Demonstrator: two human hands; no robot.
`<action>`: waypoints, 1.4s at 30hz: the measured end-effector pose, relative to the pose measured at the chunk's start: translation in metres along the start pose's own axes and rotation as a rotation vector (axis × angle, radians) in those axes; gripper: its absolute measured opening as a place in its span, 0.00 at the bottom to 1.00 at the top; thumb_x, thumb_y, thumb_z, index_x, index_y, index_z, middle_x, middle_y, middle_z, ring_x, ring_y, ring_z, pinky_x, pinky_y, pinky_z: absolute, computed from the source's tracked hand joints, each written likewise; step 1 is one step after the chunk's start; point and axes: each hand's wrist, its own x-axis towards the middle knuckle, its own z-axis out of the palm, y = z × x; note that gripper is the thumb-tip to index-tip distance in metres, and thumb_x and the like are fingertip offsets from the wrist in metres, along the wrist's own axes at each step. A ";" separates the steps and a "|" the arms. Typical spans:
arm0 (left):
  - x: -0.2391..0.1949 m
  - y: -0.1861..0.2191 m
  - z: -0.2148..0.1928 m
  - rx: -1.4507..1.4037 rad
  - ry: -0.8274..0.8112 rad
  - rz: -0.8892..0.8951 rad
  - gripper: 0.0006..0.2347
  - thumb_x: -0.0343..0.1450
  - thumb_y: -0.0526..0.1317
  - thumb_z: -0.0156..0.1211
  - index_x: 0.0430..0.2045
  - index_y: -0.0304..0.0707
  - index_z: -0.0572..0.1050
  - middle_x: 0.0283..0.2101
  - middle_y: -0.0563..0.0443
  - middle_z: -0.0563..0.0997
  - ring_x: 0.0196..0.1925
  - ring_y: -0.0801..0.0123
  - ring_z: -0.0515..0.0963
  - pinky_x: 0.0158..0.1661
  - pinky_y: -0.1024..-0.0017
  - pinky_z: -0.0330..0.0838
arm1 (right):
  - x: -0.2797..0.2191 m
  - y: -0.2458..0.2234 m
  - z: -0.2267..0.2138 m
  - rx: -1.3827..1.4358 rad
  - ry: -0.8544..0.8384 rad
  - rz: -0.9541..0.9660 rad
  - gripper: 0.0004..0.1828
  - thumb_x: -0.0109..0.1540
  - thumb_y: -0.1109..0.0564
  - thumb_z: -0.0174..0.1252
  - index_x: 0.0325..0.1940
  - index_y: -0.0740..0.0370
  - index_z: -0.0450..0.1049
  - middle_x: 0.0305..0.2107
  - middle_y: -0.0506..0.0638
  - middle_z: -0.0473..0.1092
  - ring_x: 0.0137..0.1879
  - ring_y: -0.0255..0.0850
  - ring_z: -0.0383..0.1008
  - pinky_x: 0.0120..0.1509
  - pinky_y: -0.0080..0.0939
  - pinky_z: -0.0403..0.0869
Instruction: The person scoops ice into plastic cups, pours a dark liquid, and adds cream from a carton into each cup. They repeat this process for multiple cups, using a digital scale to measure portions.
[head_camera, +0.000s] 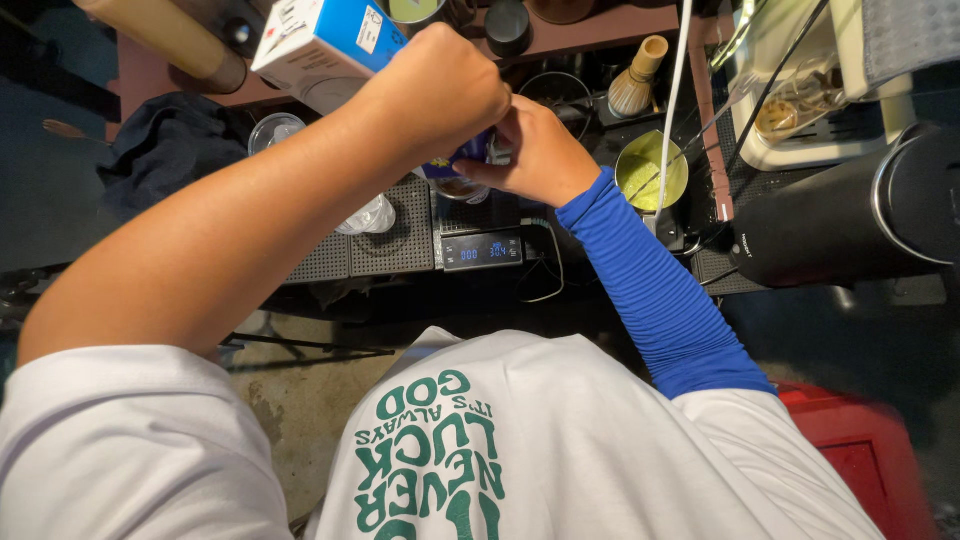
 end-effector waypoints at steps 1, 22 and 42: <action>0.000 0.000 -0.005 -0.004 0.075 -0.018 0.08 0.61 0.43 0.72 0.28 0.44 0.81 0.22 0.56 0.79 0.27 0.66 0.82 0.25 0.70 0.72 | 0.001 0.005 0.002 -0.079 0.029 -0.106 0.26 0.57 0.54 0.75 0.54 0.65 0.73 0.42 0.54 0.73 0.45 0.44 0.75 0.48 0.38 0.77; -0.094 0.094 0.148 -2.138 1.095 -1.120 0.16 0.79 0.49 0.50 0.53 0.38 0.71 0.48 0.54 0.79 0.46 0.75 0.77 0.43 0.78 0.70 | -0.011 0.016 0.026 -0.078 0.245 -0.010 0.18 0.62 0.50 0.68 0.44 0.67 0.75 0.31 0.51 0.68 0.34 0.38 0.68 0.39 0.37 0.70; -0.085 0.098 0.144 -2.230 1.151 -0.963 0.26 0.78 0.60 0.35 0.52 0.36 0.73 0.50 0.52 0.80 0.53 0.71 0.74 0.48 0.73 0.64 | -0.018 -0.005 0.019 -0.214 0.312 0.007 0.18 0.62 0.50 0.68 0.42 0.67 0.72 0.31 0.52 0.66 0.34 0.41 0.67 0.38 0.38 0.69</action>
